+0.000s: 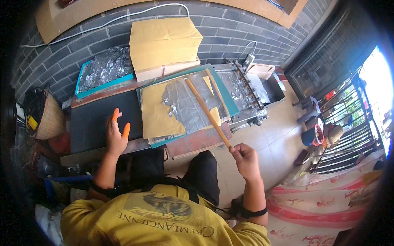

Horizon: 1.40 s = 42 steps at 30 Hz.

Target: The person uses a wooden stick to peel a layer of aluminum foil off a flat rectangular board. They repeatedly scrape the foil, lift the edges, and pull off strips of the material, placing the removed pieces into a blue tray.

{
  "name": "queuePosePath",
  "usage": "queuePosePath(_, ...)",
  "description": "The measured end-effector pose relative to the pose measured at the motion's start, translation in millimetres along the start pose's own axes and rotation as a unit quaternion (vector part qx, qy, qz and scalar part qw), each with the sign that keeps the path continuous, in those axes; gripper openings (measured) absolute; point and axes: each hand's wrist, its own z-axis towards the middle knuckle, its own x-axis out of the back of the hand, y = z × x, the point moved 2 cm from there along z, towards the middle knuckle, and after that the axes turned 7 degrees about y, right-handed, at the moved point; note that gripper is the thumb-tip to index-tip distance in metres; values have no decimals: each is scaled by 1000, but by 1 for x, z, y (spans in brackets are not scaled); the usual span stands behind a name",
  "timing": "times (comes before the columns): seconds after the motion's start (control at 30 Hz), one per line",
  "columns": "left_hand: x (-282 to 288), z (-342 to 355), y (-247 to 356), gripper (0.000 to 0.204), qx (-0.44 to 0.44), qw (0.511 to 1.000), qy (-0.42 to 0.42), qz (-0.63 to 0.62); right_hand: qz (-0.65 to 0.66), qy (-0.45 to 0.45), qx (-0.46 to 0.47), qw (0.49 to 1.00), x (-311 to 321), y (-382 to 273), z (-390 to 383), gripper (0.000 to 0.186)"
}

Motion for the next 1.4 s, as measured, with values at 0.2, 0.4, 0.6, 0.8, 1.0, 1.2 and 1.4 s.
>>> queuePosePath(0.2,0,30,46,66,-62,989,-36,-127,-2,31,0,1000,5,1,4,16)
queuePosePath(0.4,-35,71,109,69,-164,968,-107,-154,-36,45,14,998,3,-4,8,18)
queuePosePath(0.6,-62,69,114,72,-123,965,-217,-74,-45,50,19,998,8,-6,11,20)
queuePosePath(0.8,-64,68,116,74,-124,966,-204,-98,65,45,34,996,20,4,2,20)
queuePosePath(1.0,-62,68,115,77,-117,963,-222,-98,-17,53,19,998,28,15,-7,19)
queuePosePath(1.2,-67,67,112,76,-148,957,-243,-61,-27,20,44,998,25,3,-18,17)
queuePosePath(1.4,-70,67,113,75,-155,957,-238,-59,-31,14,74,997,21,6,-19,18)
